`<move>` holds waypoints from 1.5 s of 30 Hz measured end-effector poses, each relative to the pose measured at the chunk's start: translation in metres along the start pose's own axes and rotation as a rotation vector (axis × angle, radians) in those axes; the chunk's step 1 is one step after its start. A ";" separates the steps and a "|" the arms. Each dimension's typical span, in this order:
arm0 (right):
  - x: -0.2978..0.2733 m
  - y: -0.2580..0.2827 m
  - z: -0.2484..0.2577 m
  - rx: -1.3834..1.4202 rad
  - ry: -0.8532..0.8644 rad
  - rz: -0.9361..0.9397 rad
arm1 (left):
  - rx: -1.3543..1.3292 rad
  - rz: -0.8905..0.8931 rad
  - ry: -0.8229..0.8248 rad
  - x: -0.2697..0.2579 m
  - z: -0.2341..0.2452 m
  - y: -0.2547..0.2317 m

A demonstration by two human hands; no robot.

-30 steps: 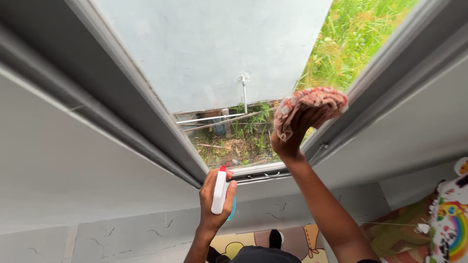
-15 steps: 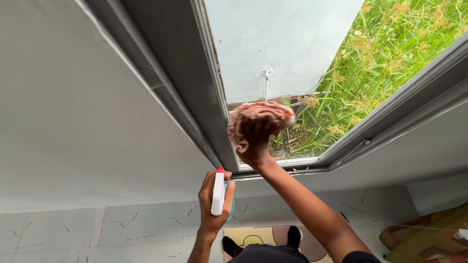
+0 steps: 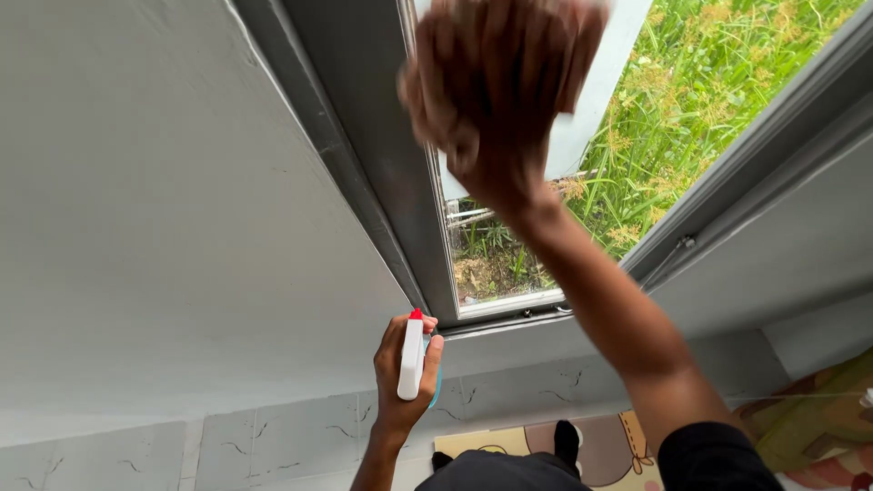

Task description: Cleaning a window glass using a spray cleaner and a cloth.

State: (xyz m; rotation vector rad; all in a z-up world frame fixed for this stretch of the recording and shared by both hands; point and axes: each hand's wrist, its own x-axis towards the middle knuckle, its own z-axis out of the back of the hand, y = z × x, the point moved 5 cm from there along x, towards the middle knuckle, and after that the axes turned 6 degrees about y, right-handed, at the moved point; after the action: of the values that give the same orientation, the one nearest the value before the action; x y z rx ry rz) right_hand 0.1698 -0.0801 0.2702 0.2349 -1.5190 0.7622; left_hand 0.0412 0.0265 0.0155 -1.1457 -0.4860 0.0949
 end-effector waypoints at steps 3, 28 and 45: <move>-0.005 -0.005 -0.010 0.011 0.054 -0.036 | 0.040 -0.065 0.018 -0.001 0.002 -0.004; -0.230 -0.066 -0.063 0.250 0.500 0.258 | -0.052 -0.116 0.031 0.002 -0.061 -0.037; -0.217 -0.226 -0.056 0.120 0.411 -0.279 | -0.122 -0.084 0.018 0.023 -0.155 -0.048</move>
State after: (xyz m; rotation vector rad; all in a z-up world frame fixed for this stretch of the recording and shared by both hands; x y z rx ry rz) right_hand 0.3726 -0.2826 0.1312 0.3490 -1.0278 0.6322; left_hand 0.1179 -0.1178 0.0158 -1.2427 -0.5286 -0.0183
